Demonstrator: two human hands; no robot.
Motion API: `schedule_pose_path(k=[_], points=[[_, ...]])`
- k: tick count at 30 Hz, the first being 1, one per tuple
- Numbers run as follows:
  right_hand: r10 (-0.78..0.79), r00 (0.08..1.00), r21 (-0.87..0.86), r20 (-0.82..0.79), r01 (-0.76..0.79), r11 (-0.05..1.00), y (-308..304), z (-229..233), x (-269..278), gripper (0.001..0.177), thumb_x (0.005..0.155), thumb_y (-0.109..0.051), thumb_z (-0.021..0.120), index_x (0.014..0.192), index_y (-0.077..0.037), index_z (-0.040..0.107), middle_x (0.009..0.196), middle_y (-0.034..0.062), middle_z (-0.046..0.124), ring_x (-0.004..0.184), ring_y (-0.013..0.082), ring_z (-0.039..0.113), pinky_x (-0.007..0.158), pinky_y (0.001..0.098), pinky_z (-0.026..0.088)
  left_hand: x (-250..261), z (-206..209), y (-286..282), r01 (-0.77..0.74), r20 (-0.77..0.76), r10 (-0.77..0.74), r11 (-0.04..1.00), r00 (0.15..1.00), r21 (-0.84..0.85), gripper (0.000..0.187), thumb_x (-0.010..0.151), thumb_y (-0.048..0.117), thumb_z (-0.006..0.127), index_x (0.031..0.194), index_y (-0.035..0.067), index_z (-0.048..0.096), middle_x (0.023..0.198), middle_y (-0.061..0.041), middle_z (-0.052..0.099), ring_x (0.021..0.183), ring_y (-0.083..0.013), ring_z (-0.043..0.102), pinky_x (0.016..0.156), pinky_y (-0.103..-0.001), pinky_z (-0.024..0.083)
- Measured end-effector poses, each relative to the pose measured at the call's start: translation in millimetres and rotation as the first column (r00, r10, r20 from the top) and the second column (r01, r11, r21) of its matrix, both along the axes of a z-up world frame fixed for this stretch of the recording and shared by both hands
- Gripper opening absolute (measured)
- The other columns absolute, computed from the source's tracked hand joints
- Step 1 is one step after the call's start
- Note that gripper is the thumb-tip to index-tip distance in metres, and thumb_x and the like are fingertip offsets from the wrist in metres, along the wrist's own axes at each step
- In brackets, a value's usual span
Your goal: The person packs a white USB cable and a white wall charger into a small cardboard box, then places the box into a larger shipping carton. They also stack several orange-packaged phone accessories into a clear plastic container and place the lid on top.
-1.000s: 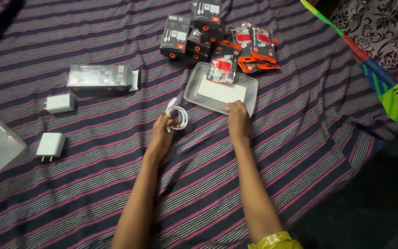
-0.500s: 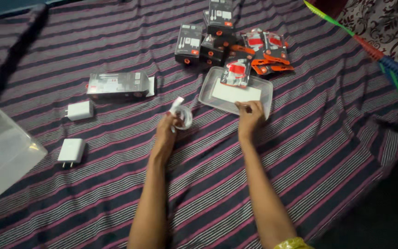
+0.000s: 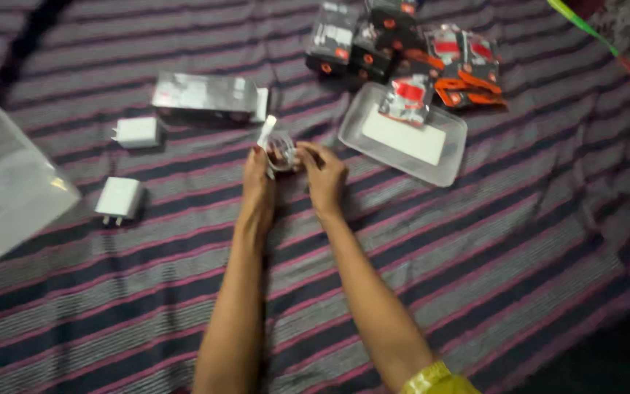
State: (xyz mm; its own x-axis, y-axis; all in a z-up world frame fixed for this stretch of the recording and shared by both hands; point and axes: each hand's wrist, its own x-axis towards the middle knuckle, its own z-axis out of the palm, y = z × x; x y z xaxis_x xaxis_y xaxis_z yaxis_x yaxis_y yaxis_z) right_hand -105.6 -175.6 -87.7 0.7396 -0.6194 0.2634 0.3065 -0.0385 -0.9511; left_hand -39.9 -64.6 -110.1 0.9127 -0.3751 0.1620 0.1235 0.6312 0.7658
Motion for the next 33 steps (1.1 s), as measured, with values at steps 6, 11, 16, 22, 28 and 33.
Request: schedule_pose_path(k=[6, 11, 16, 22, 28, 33], points=[[-0.038, 0.999, -0.247, 0.018, 0.041, 0.968, 3, 10, -8, 0.009, 0.094, -0.004, 0.074, 0.1, 0.003, 0.074, 0.088, 0.0051, 0.073, 0.072, 0.0091, 0.069, 0.063, 0.0239, 0.057, -2, -5, -5, -0.033, 0.027, 0.032, 0.999, 0.999, 0.043, 0.039, 0.11, 0.043, 0.048, 0.114, 0.006, 0.059, 0.102, -0.001, 0.063, 0.092, -0.0097, 0.057, 0.085, -0.027, 0.048], [-0.022, 0.998, -0.07, 0.057, 0.026, 0.997, 2, 8, -3, 0.009, 0.094, -0.002, 0.075, 0.102, 0.004, 0.073, 0.087, 0.0057, 0.074, 0.075, 0.0111, 0.07, 0.069, 0.0248, 0.058, 0, -8, -6, 0.036, -0.011, -0.036, 0.999, 0.999, -0.015, 0.037, 0.109, 0.038, 0.049, 0.121, 0.004, 0.059, 0.11, -0.003, 0.067, 0.1, -0.0113, 0.062, 0.093, -0.029, 0.05], [0.104, 0.978, 0.23, 0.181, -0.145, 0.962, -10, 2, 3, 0.016, 0.095, 0.002, 0.074, 0.109, 0.006, 0.068, 0.095, 0.0088, 0.074, 0.083, 0.0148, 0.072, 0.079, 0.0276, 0.06, -4, -6, -8, 0.046, -0.017, -0.044, 0.995, 0.999, 0.084, 0.038, 0.111, 0.037, 0.047, 0.122, 0.003, 0.061, 0.108, -0.004, 0.068, 0.098, -0.0123, 0.063, 0.092, -0.029, 0.05], [0.201, 0.978, 0.114, 0.062, -0.207, 0.972, -13, -1, -3, 0.02, 0.095, 0.002, 0.068, 0.114, 0.002, 0.074, 0.104, 0.005, 0.07, 0.089, 0.0129, 0.069, 0.08, 0.0248, 0.058, -10, 0, -6, 0.095, -0.004, -0.095, 0.987, 0.995, 0.13, 0.041, 0.111, 0.038, 0.041, 0.119, 0.002, 0.059, 0.105, -0.006, 0.069, 0.094, -0.0144, 0.065, 0.089, -0.03, 0.053], [0.109, 0.994, -0.211, -0.011, -0.109, 0.971, -13, 1, -4, 0.016, 0.094, 0.005, 0.066, 0.103, -0.001, 0.077, 0.102, 0.0034, 0.067, 0.085, 0.0112, 0.065, 0.073, 0.024, 0.053, -7, -2, -7, 0.108, -0.047, -0.104, 0.989, 0.994, 0.105, 0.036, 0.11, 0.036, 0.043, 0.12, 0.006, 0.06, 0.108, -0.003, 0.068, 0.096, -0.011, 0.063, 0.088, -0.028, 0.051], [-0.117, 0.993, -0.599, 0.025, 0.109, 0.793, -12, 10, -6, 0.013, 0.088, 0.004, 0.068, 0.096, -0.003, 0.075, 0.091, 0.0064, 0.065, 0.076, 0.0177, 0.065, 0.066, 0.0292, 0.052, -9, -2, -5, 0.062, -0.024, -0.058, 0.979, 0.998, 0.194, 0.038, 0.112, 0.038, 0.042, 0.118, 0.006, 0.062, 0.103, 0.0, 0.065, 0.091, -0.0088, 0.056, 0.082, -0.026, 0.045]])
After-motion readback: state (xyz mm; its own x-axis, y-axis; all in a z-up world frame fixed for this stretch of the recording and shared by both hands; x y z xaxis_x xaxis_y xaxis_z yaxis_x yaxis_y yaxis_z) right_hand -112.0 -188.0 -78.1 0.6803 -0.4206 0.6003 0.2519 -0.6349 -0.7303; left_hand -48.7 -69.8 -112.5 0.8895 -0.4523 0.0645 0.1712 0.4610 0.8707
